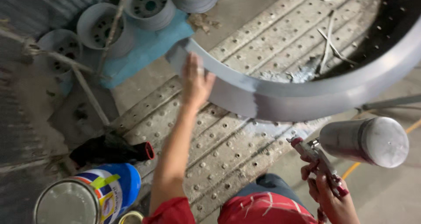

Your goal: The person uses a spray gun to apply gray paint to a curved metal part resting on a perforated metal table. The person moves the spray gun along the length of the part, covering both the outer and inner surfaces with multiple passes.

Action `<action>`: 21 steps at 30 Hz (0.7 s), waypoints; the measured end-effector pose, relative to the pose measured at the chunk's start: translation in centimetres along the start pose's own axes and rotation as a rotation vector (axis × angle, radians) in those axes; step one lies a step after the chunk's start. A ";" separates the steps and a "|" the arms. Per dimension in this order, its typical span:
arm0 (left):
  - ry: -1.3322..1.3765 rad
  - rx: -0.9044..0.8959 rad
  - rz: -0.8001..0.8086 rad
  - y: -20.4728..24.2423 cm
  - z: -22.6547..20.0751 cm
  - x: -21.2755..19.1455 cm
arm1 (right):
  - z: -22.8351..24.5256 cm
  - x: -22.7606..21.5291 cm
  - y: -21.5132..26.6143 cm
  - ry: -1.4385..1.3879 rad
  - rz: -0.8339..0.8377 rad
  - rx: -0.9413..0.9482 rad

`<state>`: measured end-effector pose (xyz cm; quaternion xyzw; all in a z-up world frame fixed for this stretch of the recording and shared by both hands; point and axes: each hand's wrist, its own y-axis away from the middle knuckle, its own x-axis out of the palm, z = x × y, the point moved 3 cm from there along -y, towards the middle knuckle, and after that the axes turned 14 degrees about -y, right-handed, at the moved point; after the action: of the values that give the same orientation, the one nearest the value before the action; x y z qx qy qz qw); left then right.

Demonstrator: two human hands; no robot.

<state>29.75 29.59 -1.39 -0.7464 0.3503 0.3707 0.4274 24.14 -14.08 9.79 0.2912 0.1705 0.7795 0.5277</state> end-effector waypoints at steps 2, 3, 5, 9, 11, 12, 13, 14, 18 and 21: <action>0.115 0.037 -0.059 1.7 -4.2 0.8 | -0.1 0.8 -0.9 0.007 0.015 0.013; 0.191 0.081 -0.097 3.0 -7.0 1.4 | -0.1 1.2 -1.3 0.015 0.037 0.005; 0.303 0.251 -0.035 4.6 -11.0 2.9 | -0.4 1.6 -2.2 0.015 0.093 -0.023; 0.201 0.399 -0.137 2.0 -4.0 1.4 | -1.6 0.2 -3.7 0.001 0.152 -0.019; 0.059 -0.029 0.108 -3.3 4.0 0.6 | -2.6 -1.0 -4.4 -0.019 0.172 -0.015; -0.032 -0.023 0.050 -5.6 7.3 -0.6 | -3.1 -1.7 -4.8 -0.033 0.202 -0.017; -0.069 -0.043 0.063 -7.0 8.6 -0.8 | -3.8 -2.2 -5.1 -0.047 0.233 -0.020; -0.107 -0.071 0.077 -7.2 9.0 -1.1 | -4.5 -2.7 -5.3 -0.083 0.209 -0.011; 0.088 0.103 -0.181 -0.7 -0.8 -0.9 | -6.7 -3.5 -7.2 -0.226 0.112 -0.085; 0.084 0.425 -0.055 3.8 -7.8 0.3 | -7.4 -3.4 -8.3 -0.274 0.091 -0.136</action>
<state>28.73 21.06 -0.28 -0.6637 0.4175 0.2450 0.5702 26.36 -13.76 -1.58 0.3659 0.0306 0.7654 0.5285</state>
